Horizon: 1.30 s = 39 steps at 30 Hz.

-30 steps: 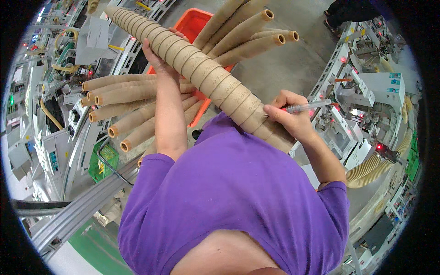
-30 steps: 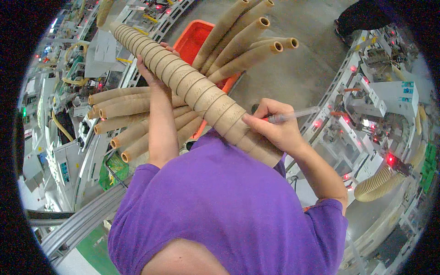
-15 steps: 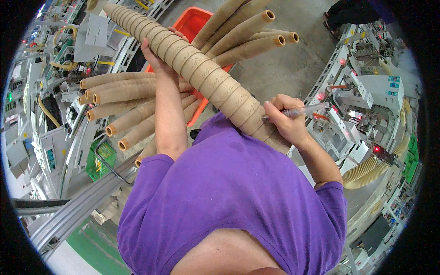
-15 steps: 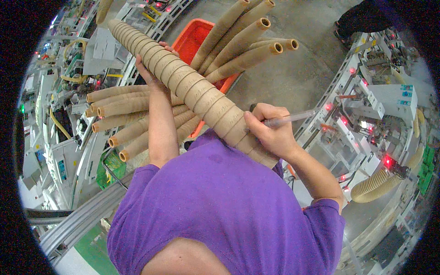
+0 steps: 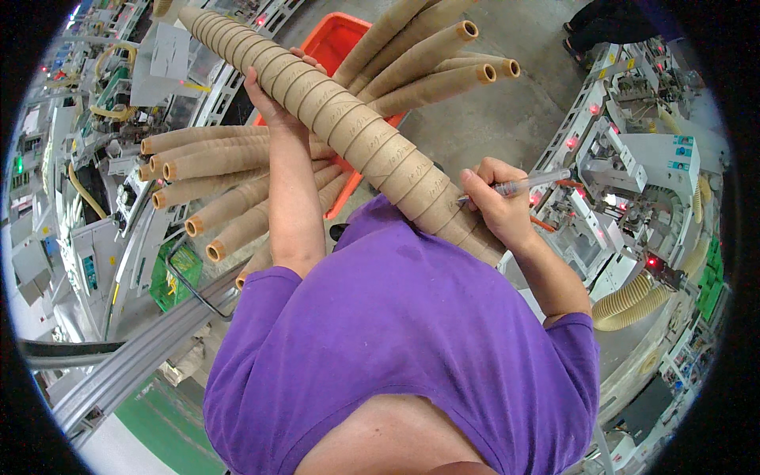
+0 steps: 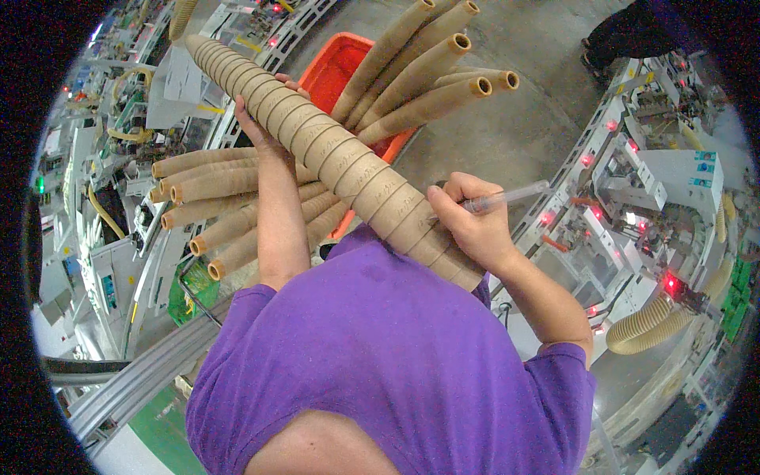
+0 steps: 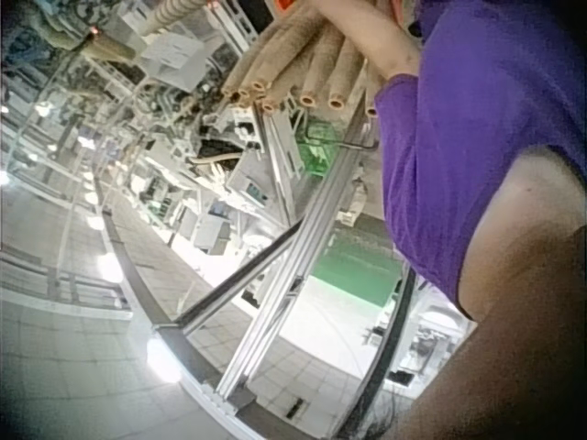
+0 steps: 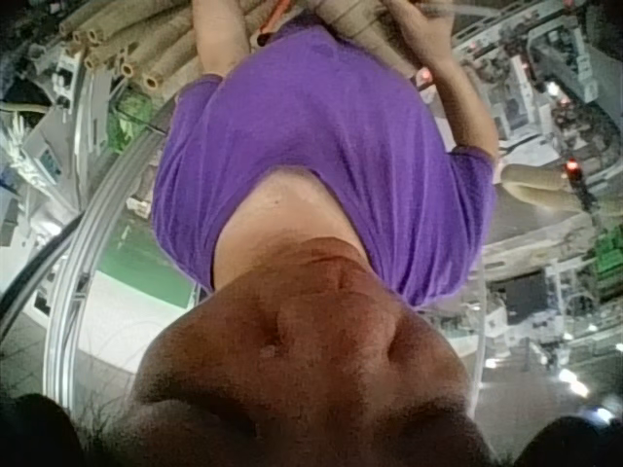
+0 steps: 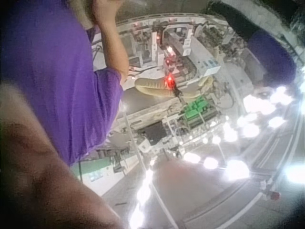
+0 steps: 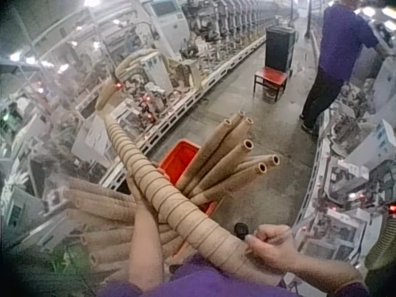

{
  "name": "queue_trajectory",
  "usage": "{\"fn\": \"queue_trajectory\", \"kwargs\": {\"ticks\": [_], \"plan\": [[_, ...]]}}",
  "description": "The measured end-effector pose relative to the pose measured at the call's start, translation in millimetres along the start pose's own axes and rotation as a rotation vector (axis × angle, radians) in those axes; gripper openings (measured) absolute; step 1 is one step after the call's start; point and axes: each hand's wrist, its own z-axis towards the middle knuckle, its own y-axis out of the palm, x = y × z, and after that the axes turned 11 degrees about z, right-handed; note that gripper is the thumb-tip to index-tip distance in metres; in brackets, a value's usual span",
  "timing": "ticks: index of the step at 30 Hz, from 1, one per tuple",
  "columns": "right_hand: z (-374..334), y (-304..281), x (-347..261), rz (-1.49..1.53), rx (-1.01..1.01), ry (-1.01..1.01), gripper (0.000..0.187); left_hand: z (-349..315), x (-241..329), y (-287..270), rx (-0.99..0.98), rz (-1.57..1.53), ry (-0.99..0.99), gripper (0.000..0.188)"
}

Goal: The person picks up cylindrical spools from an orange bin, writes on them with a red marker, and returns them to the bin. The process is repeated for multiple spools in a factory setting.

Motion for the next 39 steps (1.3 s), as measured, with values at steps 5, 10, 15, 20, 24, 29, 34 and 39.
{"fn": "queue_trajectory", "kwargs": {"ticks": [5,10,15,20,24,29,34,39], "plan": [[-1,1,0,-0.064,0.033,-0.019,0.035,1,-2,8,0.0,-0.054,0.017,0.073],[0,0,2,-0.088,0.034,-0.023,0.035,1,-1,12,-0.033,-0.085,-0.01,0.073],[0,-2,1,-0.049,-0.006,-0.011,0.035,4,1,6,-0.009,-0.056,0.019,0.072],[0,0,0,-0.022,0.055,0.03,0.035,4,2,2,-0.03,-0.06,-0.008,0.07],[1,-1,0,-0.026,0.0,-0.012,0.035,1,0,1,-0.025,-0.062,-0.002,0.07],[0,0,1,0.01,0.071,0.081,0.037,-1,0,-1,-0.045,-0.021,0.003,0.072],[0,0,3,0.031,0.081,0.109,0.038,-4,0,3,-0.052,-0.035,0.007,0.072],[-2,-4,3,-0.051,0.063,0.018,0.037,-5,1,5,-0.067,-0.085,0.014,0.07]]}}
